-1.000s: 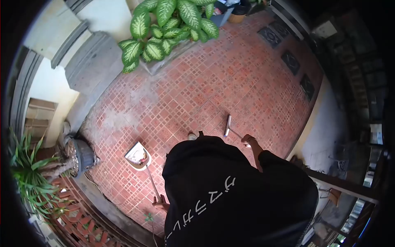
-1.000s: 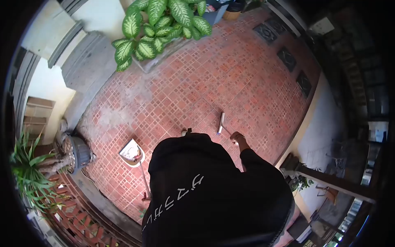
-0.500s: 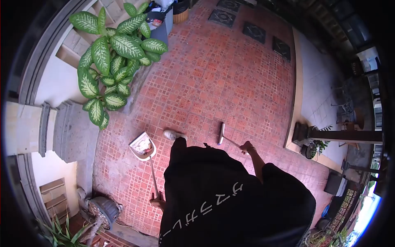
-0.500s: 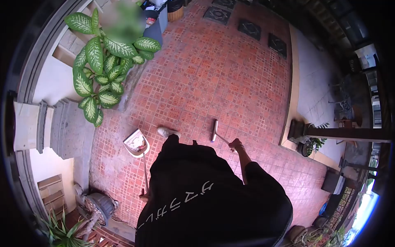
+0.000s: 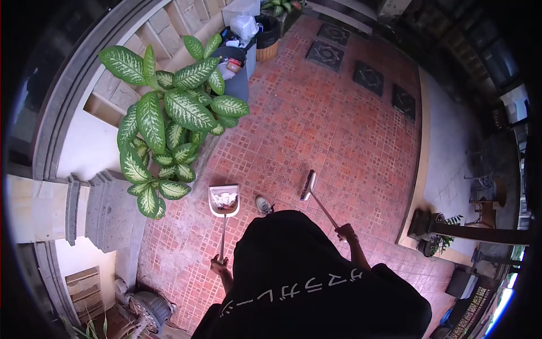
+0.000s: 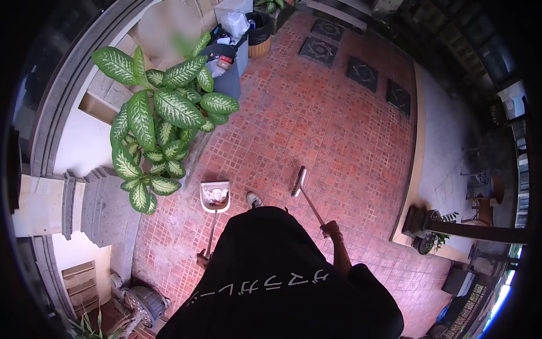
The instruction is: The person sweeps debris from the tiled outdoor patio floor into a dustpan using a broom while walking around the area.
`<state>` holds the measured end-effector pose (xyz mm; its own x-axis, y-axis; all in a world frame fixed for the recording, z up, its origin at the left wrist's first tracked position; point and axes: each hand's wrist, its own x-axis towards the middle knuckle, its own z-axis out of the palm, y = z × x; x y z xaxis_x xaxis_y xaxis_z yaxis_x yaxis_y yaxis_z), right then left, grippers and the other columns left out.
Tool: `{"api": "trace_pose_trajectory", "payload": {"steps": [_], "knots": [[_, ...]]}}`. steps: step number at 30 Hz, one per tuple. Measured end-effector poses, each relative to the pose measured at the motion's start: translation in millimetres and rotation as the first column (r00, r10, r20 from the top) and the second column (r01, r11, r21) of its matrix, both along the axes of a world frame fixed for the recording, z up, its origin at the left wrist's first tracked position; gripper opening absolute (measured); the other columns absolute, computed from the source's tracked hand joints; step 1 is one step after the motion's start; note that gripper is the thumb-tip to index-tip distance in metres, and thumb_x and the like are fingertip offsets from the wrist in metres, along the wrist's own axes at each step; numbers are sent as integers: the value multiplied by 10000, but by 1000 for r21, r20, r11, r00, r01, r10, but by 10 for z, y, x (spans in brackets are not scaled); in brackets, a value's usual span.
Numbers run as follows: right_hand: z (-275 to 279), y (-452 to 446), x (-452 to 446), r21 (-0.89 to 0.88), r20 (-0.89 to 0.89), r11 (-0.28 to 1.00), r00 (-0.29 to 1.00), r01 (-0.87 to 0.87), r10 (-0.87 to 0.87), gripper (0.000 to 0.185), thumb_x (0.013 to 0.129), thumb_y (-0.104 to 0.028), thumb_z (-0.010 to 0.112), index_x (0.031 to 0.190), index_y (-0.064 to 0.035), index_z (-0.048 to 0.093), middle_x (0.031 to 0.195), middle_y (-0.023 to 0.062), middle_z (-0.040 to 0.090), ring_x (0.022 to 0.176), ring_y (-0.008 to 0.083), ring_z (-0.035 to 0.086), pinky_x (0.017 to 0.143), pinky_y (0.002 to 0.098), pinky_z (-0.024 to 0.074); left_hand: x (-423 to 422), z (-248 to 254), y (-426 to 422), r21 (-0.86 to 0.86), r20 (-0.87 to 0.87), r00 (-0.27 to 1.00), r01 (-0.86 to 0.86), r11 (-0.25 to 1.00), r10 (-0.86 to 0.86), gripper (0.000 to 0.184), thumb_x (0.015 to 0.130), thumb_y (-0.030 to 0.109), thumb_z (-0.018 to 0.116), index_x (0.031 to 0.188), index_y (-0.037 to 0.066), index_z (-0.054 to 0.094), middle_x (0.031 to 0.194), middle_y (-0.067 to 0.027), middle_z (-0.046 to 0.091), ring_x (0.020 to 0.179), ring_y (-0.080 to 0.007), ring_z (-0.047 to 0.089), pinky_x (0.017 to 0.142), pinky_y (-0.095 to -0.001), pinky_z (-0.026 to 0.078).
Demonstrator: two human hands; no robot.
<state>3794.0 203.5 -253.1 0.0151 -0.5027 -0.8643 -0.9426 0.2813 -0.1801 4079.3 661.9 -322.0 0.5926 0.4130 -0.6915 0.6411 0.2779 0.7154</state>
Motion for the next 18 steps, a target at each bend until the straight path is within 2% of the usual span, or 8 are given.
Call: {"api": "trace_pose_trajectory", "payload": {"steps": [2, 11, 12, 13, 14, 15, 16, 18], "knots": [[-14, -248, 143, 28, 85, 998, 994, 60, -62, 263, 764, -171, 587, 647, 63, 562, 537, 112, 548, 430, 181, 535, 384, 332, 447, 184, 66, -171, 56, -95, 995, 19, 998, -13, 341, 714, 230, 428, 810, -45, 605, 805, -248, 546, 581, -384, 576, 519, -413, 529], [124, -1843, 1317, -3, 177, 999, 984, -33, 33, 229, 761, -160, 565, 614, 15, 570, 510, 68, 534, 400, 140, 507, 352, 283, 402, 489, 206, -890, 92, -122, 992, -1, 996, 12, 362, 745, 245, 387, 913, 3, 598, 795, -222, 573, 569, -355, 594, 480, -378, 515], [20, -2119, 1434, -143, 237, 867, 834, -477, 498, 222, 750, -157, 563, 603, 8, 567, 505, 66, 530, 403, 140, 509, 359, 283, 408, 480, 275, -1037, 112, -107, 994, -18, 993, 30, 350, 731, 239, 413, 893, -6, 602, 775, -217, 566, 546, -337, 587, 461, -361, 510], [-36, -2395, 1567, -293, 227, 531, 481, -795, 847, 214, 739, -154, 560, 593, 2, 563, 501, 65, 526, 405, 140, 510, 366, 284, 415, 441, 362, -1220, 131, -94, 994, -40, 991, 53, 338, 716, 233, 438, 873, -15, 606, 755, -212, 559, 523, -320, 580, 442, -344, 506], [-106, -2651, 1713, -284, 221, 501, 453, -817, 864, 214, 739, -154, 560, 593, 2, 563, 501, 65, 526, 405, 140, 510, 366, 284, 415, 363, 428, -1455, 146, -84, 993, -66, 987, 79, 328, 701, 227, 464, 853, -24, 609, 735, -207, 551, 500, -302, 573, 423, -326, 502], [-120, -2866, 1866, -220, 290, 698, 638, -681, 714, 191, 727, -154, 554, 617, 2, 566, 511, 71, 532, 415, 142, 518, 376, 288, 423, 184, 384, -1693, 144, -94, 989, -104, 984, 118, 328, 701, 227, 464, 853, -24, 609, 735, -207, 551, 500, -302, 573, 423, -326, 502], [-115, -3127, 2014, -142, 331, 853, 788, -503, 519, 173, 715, -153, 548, 640, 2, 570, 521, 78, 539, 425, 143, 526, 386, 292, 431, 10, 282, -1934, 314, 45, 998, -50, 948, 37, 326, 718, 236, 446, 843, -18, 608, 729, -193, 562, 467, -290, 545, 412, -333, 481], [-164, -3628, 2315, -186, 238, 793, 756, -580, 609, 172, 699, -165, 539, 713, 3, 577, 528, 80, 536, 441, 146, 531, 400, 295, 440, -330, 179, -2312, 651, 233, 948, 12, 759, -215, 332, 751, 254, 411, 824, -5, 605, 716, -167, 583, 399, -268, 490, 389, -346, 439]]}}
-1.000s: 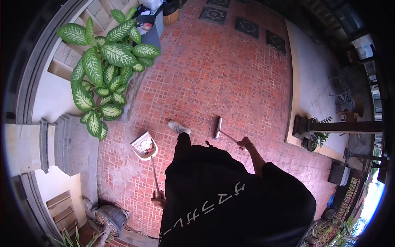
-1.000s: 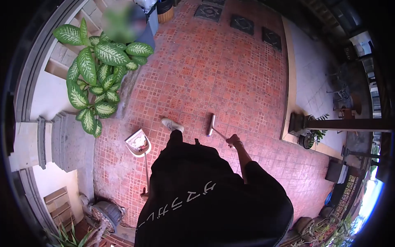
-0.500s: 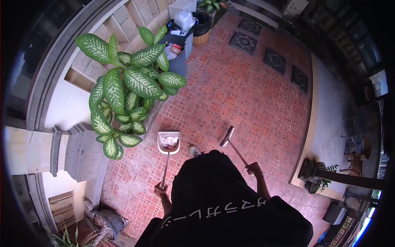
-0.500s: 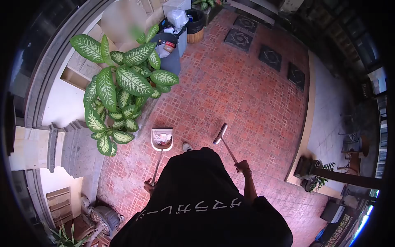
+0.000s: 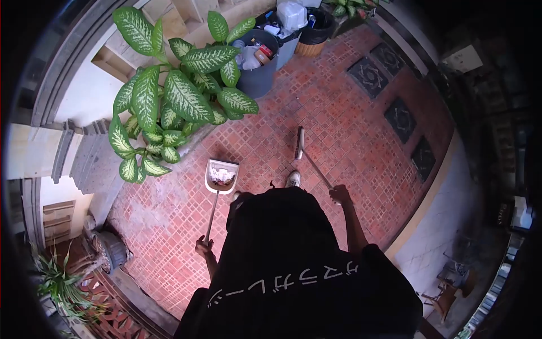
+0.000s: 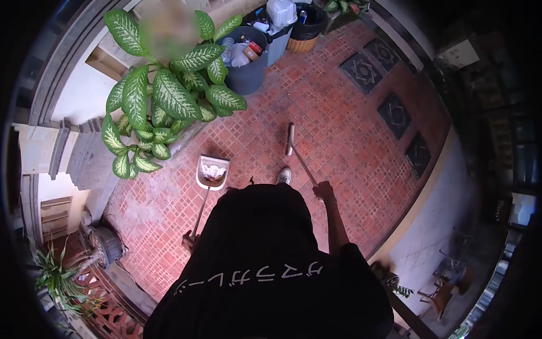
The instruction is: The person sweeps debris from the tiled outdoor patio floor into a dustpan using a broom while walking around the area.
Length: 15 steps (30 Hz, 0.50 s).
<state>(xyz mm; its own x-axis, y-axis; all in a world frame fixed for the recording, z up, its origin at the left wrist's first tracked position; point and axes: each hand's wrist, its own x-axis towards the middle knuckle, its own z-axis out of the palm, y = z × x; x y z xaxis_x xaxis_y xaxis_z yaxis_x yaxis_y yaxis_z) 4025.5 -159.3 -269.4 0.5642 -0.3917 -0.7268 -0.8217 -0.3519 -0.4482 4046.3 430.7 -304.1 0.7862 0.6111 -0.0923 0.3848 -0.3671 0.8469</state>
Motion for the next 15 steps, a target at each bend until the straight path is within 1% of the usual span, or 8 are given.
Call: {"api": "trace_pose_trajectory", "payload": {"steps": [1, 2, 4, 5, 7, 8, 11, 15], "knots": [[-80, -250, 117, -28, -20, 999, 999, -41, 41, 185, 694, -167, 530, 741, 4, 582, 544, 97, 550, 451, 183, 547, 428, 313, 460, -98, 40, -203, 4, -14, 1000, -23, 1000, 23, 332, 751, 254, 411, 824, -5, 605, 716, -167, 583, 399, -268, 490, 389, -346, 439], [-111, -504, 304, -60, -31, 995, 996, -81, 79, 203, 689, -169, 520, 769, 5, 586, 560, 114, 563, 461, 219, 562, 456, 332, 479, -113, 63, -437, -121, -94, 987, -143, 982, 132, 334, 745, 248, 424, 848, -15, 601, 716, -172, 571, 427, -264, 514, 407, -328, 458], [-117, -981, 658, -356, -87, 871, 940, -338, 329, 217, 676, -183, 523, 779, -4, 591, 682, 154, 603, 606, 313, 610, 576, 381, 511, -235, 167, -831, -327, -287, 908, -391, 860, 304, 348, 735, 238, 451, 896, -35, 594, 716, -182, 548, 484, -257, 563, 444, -290, 496], [-94, -1200, 838, -356, -95, 863, 932, -359, 349, 217, 676, -183, 523, 779, -4, 591, 682, 154, 603, 606, 313, 610, 576, 381, 511, -308, 243, -1028, -327, -294, 900, -412, 851, 323, 348, 735, 238, 451, 896, -35, 594, 716, -182, 548, 484, -257, 563, 444, -290, 496], [-51, -1531, 1319, -529, -196, 729, 898, -435, 394, 290, 672, -216, 533, 870, -9, 581, 853, 202, 604, 799, 363, 598, 697, 412, 501, -396, 349, -1388, -117, -233, 937, -291, 949, 259, 379, 752, 271, 443, 922, -38, 582, 727, -187, 549, 499, -246, 560, 461, -289, 496], [-42, -1645, 1572, -531, -188, 717, 888, -452, 420, 290, 672, -216, 533, 870, -9, 581, 853, 202, 604, 799, 363, 598, 697, 412, 501, -419, 362, -1536, -1, -205, 953, -230, 973, 225, 394, 760, 287, 439, 934, -39, 577, 732, -189, 549, 507, -240, 559, 469, -288, 495], [330, -1777, 2249, -473, -280, 782, 911, -405, 303, 376, 692, -233, 585, 1004, -31, 524, 1010, 184, 576, 950, 333, 566, 769, 428, 479, -656, -109, -1730, 7, -119, 957, -267, 964, 266, 410, 795, 312, 418, 898, -59, 558, 663, -163, 551, 480, -215, 550, 478, -288, 491], [140, -2121, 2907, -504, -200, 752, 905, -425, 377, 428, 656, -237, 615, 994, 12, 530, 959, 239, 579, 937, 358, 563, 769, 438, 477, -1087, -647, -1646, 14, 48, 965, -259, 966, 258, 485, 865, 362, 377, 825, -99, 522, 523, -112, 556, 428, -163, 533, 497, -286, 482]]}}
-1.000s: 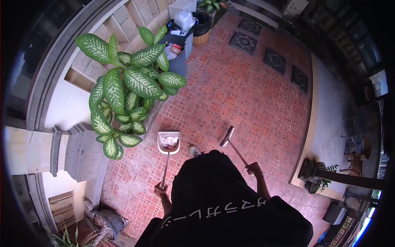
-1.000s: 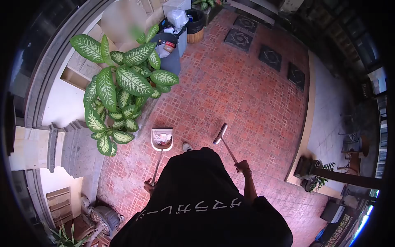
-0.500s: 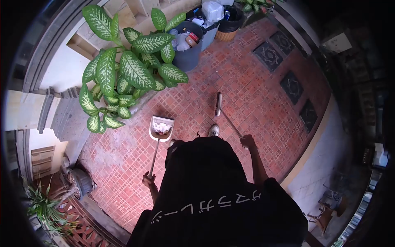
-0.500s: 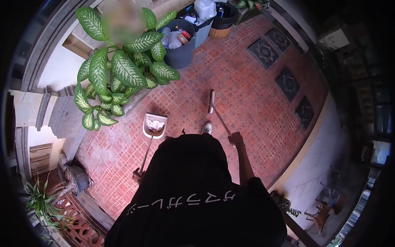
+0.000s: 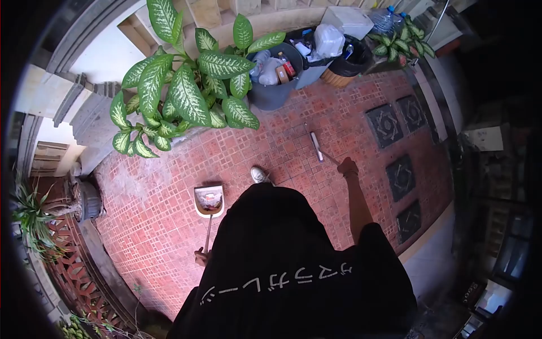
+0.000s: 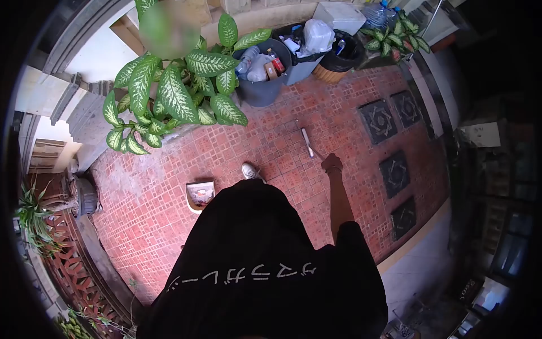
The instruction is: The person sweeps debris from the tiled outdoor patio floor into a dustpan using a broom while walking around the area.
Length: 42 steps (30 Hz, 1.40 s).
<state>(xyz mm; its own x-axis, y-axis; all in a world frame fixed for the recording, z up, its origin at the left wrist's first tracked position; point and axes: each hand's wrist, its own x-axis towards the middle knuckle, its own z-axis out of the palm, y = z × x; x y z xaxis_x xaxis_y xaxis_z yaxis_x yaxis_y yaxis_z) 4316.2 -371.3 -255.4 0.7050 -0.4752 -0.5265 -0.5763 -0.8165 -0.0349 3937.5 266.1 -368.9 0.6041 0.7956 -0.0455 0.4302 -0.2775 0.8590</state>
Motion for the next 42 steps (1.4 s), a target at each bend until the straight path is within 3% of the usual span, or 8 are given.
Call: {"api": "trace_pose_trajectory", "payload": {"steps": [2, 7, 10, 18, 22, 30, 37, 42], "knots": [[78, -123, 244, -24, -13, 999, 1000, -22, 22, 411, 658, -230, 619, 981, 10, 535, 959, 238, 580, 936, 356, 565, 768, 435, 479, -34, -74, -102, 0, 36, 999, -11, 1000, 11, 511, 883, 374, 367, 807, -110, 513, 489, -99, 558, 415, -150, 529, 501, -285, 480], [59, -348, 853, -31, -45, 997, 997, -70, 69, 350, 671, -208, 618, 938, 7, 547, 958, 236, 583, 918, 352, 574, 754, 424, 490, -49, 749, -415, -94, -240, 861, -480, 872, 448, 454, 791, 355, 420, 945, -51, 550, 722, -186, 556, 527, -221, 557, 487, -292, 488], [-139, -351, 1167, -16, -82, 983, 980, -185, 183, 330, 679, -198, 609, 926, 13, 549, 950, 241, 584, 908, 354, 577, 745, 419, 495, 895, 1131, -1288, -152, -332, 745, -647, 747, 578, 484, 774, 378, 430, 976, -45, 552, 780, -207, 556, 565, -235, 562, 489, -297, 488], [-543, 401, 1770, 219, 1, 710, 728, -669, 685, 339, 691, -210, 578, 909, 48, 541, 871, 284, 577, 849, 396, 572, 758, 437, 473, 918, 1511, -2572, -341, -89, 588, -777, 530, 804, 469, 782, 334, 422, 980, -76, 531, 814, -211, 559, 587, -244, 573, 490, -286, 491], [-498, 604, 2143, 344, 33, 535, 579, -772, 815, 337, 701, -232, 561, 904, 38, 550, 855, 284, 575, 824, 414, 565, 760, 443, 465, 1035, 1538, -3275, -451, -180, 358, -858, 247, 916, 445, 805, 306, 379, 998, -71, 518, 841, -210, 554, 596, -253, 579, 512, -290, 498], [-261, 973, 2871, 242, 202, 310, 361, -919, 911, 264, 732, -205, 545, 886, 8, 574, 855, 247, 588, 830, 405, 563, 729, 443, 468, 1159, 1548, -4668, -496, -211, 51, -866, -62, 976, 433, 829, 318, 335, 1036, -23, 503, 851, -186, 548, 628, -228, 568, 598, -295, 499], [-149, 1954, 2946, 152, 132, 65, 86, -986, 988, 247, 739, -177, 529, 881, 20, 576, 944, 252, 569, 889, 388, 552, 753, 448, 460, 795, 1238, -5346, -452, -208, -58, -879, -149, 976, 406, 840, 341, 378, 1020, 12, 532, 834, -136, 570, 613, -188, 568, 546, -264, 484], [-551, 2319, 2200, 251, -14, -46, -52, -967, 999, 272, 743, -200, 535, 898, 16, 595, 944, 248, 573, 887, 388, 555, 750, 435, 465, 921, 1632, -5132, -357, -223, -194, -896, -266, 955, 341, 820, 278, 432, 937, -5, 581, 775, -135, 577, 556, -197, 572, 500, -252, 483]]}}
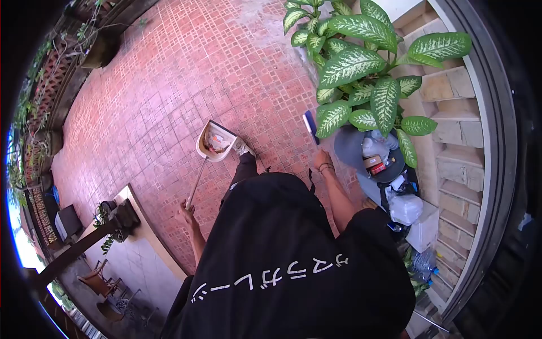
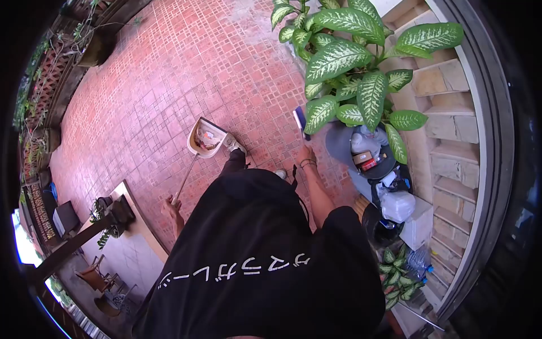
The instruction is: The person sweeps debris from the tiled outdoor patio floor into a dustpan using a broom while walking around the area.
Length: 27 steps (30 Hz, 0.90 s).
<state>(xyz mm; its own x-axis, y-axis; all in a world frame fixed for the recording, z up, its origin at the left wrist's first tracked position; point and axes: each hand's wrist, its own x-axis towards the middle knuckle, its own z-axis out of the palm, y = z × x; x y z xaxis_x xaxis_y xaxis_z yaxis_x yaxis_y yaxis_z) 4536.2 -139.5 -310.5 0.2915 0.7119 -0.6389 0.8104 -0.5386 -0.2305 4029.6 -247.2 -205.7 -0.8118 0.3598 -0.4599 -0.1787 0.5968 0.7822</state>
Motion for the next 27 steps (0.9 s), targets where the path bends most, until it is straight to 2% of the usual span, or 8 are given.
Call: {"api": "trace_pose_trajectory", "payload": {"steps": [3, 5, 8, 10, 17, 19, 22, 27], "knots": [[5, 154, -215, -6, -35, 1000, 999, -18, 17, 284, 734, -219, 560, 906, 2, 606, 897, 241, 586, 857, 378, 567, 732, 430, 470, -172, 81, 185, 41, 3, 993, -114, 993, 114, 287, 797, 209, 458, 870, -23, 610, 737, -147, 579, 513, -211, 570, 474, -246, 484], [52, 317, -172, 16, -79, 996, 993, -84, 85, 289, 723, -224, 580, 916, -11, 610, 858, 236, 593, 825, 372, 578, 716, 431, 472, -329, 69, 341, 24, 30, 992, -127, 992, 126, 286, 793, 202, 458, 871, -27, 610, 737, -146, 577, 518, -211, 569, 487, -251, 490], [175, 754, -188, 45, -129, 997, 990, -55, 60, 266, 713, -218, 592, 884, -16, 617, 839, 236, 594, 798, 371, 582, 702, 433, 473, -607, -58, 674, 7, 78, 985, -156, 988, 155, 285, 785, 187, 456, 873, -36, 610, 738, -145, 571, 527, -211, 567, 514, -262, 500], [277, 1040, -287, 51, -156, 998, 987, -41, 48, 255, 708, -216, 598, 868, -18, 620, 830, 236, 594, 785, 371, 585, 696, 434, 474, -789, -211, 916, 27, 68, 996, -54, 998, 52, 288, 784, 191, 465, 871, -42, 608, 717, -133, 559, 542, -197, 563, 514, -254, 491], [580, 2397, -596, 183, 189, 979, 981, -86, 51, 179, 715, -143, 540, 758, 16, 609, 807, 244, 595, 777, 393, 580, 690, 443, 474, -949, -577, 2044, -21, 27, 982, 185, 982, -185, 312, 792, 224, 482, 889, -47, 604, 654, -86, 523, 570, -152, 541, 502, -244, 448], [515, 2759, -525, 143, 189, 985, 979, -99, 71, 177, 716, -128, 527, 782, 17, 604, 819, 249, 592, 793, 397, 576, 701, 445, 473, -912, -671, 2309, -19, -24, 955, 294, 956, -294, 324, 799, 245, 486, 903, -39, 603, 624, -58, 505, 551, -120, 508, 478, -234, 406], [270, 3324, -466, 77, 168, 992, 982, -100, 86, 187, 717, -98, 502, 830, 18, 595, 842, 258, 587, 826, 406, 569, 723, 450, 470, -779, -746, 2752, -15, 3, 956, 294, 956, -294, 323, 805, 251, 483, 915, -27, 603, 603, -28, 481, 525, -95, 457, 463, -229, 360], [-125, 3985, -588, 114, 116, 990, 990, -87, 74, 220, 732, -79, 475, 894, 16, 588, 904, 281, 568, 864, 415, 558, 742, 449, 471, -465, -882, 3389, -41, 0, 943, 334, 942, -334, 323, 810, 263, 482, 927, -15, 598, 577, 12, 439, 498, -66, 374, 451, -224, 283]]}}
